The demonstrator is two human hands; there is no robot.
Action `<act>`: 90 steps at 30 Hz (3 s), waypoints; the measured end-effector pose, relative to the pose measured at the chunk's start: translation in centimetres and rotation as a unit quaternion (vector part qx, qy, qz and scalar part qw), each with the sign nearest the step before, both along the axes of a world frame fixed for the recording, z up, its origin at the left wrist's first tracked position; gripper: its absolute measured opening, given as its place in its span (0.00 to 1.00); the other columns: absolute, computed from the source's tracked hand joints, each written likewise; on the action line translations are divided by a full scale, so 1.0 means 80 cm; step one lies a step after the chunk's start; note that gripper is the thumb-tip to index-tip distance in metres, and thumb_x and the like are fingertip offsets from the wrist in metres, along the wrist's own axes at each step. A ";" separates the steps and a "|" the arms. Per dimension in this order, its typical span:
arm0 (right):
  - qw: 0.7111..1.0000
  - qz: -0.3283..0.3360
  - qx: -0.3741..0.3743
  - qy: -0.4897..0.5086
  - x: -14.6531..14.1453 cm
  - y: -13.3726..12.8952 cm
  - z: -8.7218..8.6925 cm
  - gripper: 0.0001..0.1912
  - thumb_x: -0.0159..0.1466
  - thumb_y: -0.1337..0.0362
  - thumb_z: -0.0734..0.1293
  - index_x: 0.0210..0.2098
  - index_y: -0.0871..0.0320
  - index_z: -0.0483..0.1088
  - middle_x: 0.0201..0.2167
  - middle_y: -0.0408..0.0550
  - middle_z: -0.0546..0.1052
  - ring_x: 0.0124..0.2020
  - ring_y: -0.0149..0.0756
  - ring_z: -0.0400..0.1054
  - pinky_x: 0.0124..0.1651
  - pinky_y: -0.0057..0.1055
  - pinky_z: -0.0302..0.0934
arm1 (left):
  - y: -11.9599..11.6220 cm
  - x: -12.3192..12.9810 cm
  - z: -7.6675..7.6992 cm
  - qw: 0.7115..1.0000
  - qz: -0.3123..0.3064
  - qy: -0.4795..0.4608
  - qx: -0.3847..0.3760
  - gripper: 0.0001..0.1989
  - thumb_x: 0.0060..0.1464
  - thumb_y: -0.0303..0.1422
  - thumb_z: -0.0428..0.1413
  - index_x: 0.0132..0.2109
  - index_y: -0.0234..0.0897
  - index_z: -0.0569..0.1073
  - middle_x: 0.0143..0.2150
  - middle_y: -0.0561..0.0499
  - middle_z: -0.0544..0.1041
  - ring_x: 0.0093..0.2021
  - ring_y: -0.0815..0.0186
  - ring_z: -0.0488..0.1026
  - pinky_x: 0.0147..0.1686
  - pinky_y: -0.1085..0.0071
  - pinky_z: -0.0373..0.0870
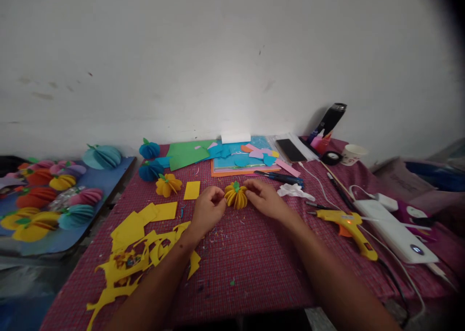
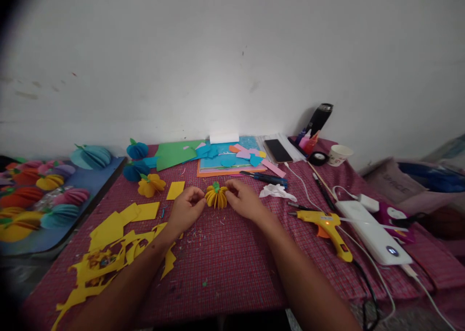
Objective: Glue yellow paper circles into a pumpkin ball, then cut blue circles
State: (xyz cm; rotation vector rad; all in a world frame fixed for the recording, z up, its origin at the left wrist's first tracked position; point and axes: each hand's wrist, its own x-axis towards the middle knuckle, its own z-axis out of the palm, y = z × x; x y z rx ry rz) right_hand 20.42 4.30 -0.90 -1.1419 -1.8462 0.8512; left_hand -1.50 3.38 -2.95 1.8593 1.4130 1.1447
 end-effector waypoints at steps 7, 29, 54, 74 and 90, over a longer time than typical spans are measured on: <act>1.000 0.011 -0.005 -0.011 -0.003 -0.003 0.002 0.12 0.65 0.65 0.62 0.47 0.57 0.72 0.44 0.49 0.79 0.42 0.38 0.73 0.46 0.35 0.67 | -0.004 0.002 0.004 1.000 -0.007 0.013 0.020 0.04 0.52 0.26 0.56 0.36 0.39 0.71 0.33 0.53 0.74 0.34 0.67 0.72 0.35 0.72 0.69; 0.946 0.131 0.074 -0.287 -0.030 -0.054 0.042 0.11 0.68 0.65 0.61 0.39 0.53 0.76 0.34 0.45 0.81 0.33 0.35 0.71 0.36 0.30 0.56 | -0.008 0.004 0.004 0.994 -0.033 0.087 0.055 0.08 0.54 0.29 0.57 0.31 0.40 0.64 0.31 0.55 0.69 0.33 0.67 0.66 0.33 0.71 0.60; 0.906 -0.071 0.023 -0.417 -0.022 -0.029 0.015 0.18 0.71 0.56 0.58 0.39 0.55 0.78 0.35 0.54 0.82 0.33 0.42 0.76 0.33 0.33 0.58 | -0.007 0.002 0.001 0.985 -0.082 0.126 0.086 0.09 0.59 0.30 0.55 0.29 0.38 0.70 0.31 0.52 0.72 0.33 0.66 0.69 0.35 0.69 0.63; 0.891 -0.130 -0.053 -0.431 -0.019 -0.018 0.013 0.24 0.72 0.50 0.55 0.41 0.57 0.78 0.39 0.56 0.81 0.40 0.45 0.75 0.41 0.34 0.60 | -0.010 0.004 0.005 0.984 -0.086 0.133 0.077 0.07 0.59 0.32 0.57 0.31 0.38 0.72 0.32 0.52 0.74 0.34 0.66 0.70 0.36 0.69 0.64; 0.932 -0.017 -0.039 -0.361 -0.021 -0.034 0.031 0.16 0.68 0.54 0.62 0.37 0.55 0.78 0.35 0.49 0.82 0.34 0.37 0.74 0.33 0.28 0.55 | -0.017 0.005 0.007 0.965 -0.179 0.155 0.116 0.07 0.60 0.28 0.54 0.34 0.38 0.75 0.34 0.50 0.76 0.37 0.65 0.72 0.39 0.69 0.68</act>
